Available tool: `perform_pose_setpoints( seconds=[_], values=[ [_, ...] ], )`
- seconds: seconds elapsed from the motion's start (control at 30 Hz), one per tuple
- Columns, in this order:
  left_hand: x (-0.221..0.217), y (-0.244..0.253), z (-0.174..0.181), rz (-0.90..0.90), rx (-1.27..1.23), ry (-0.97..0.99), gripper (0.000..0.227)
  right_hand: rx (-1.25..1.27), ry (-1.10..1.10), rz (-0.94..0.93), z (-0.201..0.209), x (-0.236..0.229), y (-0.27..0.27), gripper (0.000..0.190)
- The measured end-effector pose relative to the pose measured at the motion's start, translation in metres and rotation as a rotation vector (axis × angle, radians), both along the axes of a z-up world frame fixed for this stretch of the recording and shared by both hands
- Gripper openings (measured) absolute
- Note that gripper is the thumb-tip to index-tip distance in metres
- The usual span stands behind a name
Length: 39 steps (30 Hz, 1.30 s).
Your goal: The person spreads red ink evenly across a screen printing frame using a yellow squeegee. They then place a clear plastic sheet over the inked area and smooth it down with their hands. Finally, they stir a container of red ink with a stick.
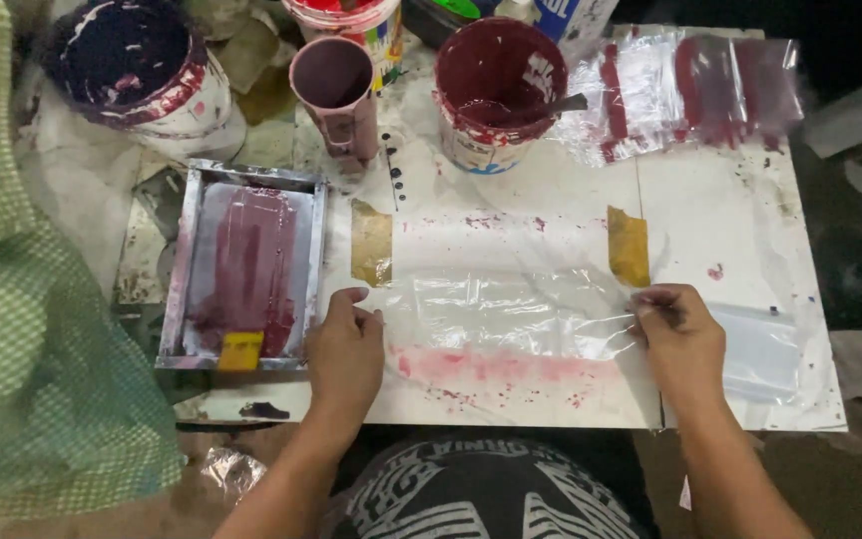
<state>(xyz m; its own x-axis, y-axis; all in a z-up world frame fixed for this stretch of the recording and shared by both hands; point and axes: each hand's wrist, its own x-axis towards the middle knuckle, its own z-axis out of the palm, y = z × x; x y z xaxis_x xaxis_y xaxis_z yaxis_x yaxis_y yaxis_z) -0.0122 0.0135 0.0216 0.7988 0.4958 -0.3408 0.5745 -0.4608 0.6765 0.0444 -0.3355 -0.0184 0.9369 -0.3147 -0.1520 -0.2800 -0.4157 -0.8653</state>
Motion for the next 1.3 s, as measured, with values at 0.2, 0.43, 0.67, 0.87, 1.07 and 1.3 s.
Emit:
perform_pose_setpoints(
  seconds=[0.2,0.43,0.67,0.87,1.07,1.3],
  values=[
    [-0.005,0.007,-0.033,-0.187,0.453,-0.198,0.029,-0.279,-0.048,0.043,0.022,-0.003,0.006,0.037],
    [-0.008,-0.028,-0.055,-0.623,0.749,-0.629,0.033,-0.749,-0.665,0.408,-0.019,-0.030,0.013,0.038],
    [-0.004,-0.009,-0.067,-0.443,0.761,-0.315,0.057,-0.795,-0.566,0.513,-0.030,-0.046,0.010,0.036],
    [-0.012,0.001,-0.076,-0.278,0.706,-0.399,0.051,-0.793,-0.371,0.357,-0.039,-0.056,-0.005,0.041],
    [-0.004,0.002,-0.072,-0.235,0.391,-0.210,0.044,-0.748,-0.422,0.350,-0.043,-0.056,-0.008,0.036],
    [-0.004,0.006,-0.058,-0.167,0.282,-0.224,0.034,-0.660,-0.260,0.308,-0.037,-0.056,-0.007,0.040]
  ],
)
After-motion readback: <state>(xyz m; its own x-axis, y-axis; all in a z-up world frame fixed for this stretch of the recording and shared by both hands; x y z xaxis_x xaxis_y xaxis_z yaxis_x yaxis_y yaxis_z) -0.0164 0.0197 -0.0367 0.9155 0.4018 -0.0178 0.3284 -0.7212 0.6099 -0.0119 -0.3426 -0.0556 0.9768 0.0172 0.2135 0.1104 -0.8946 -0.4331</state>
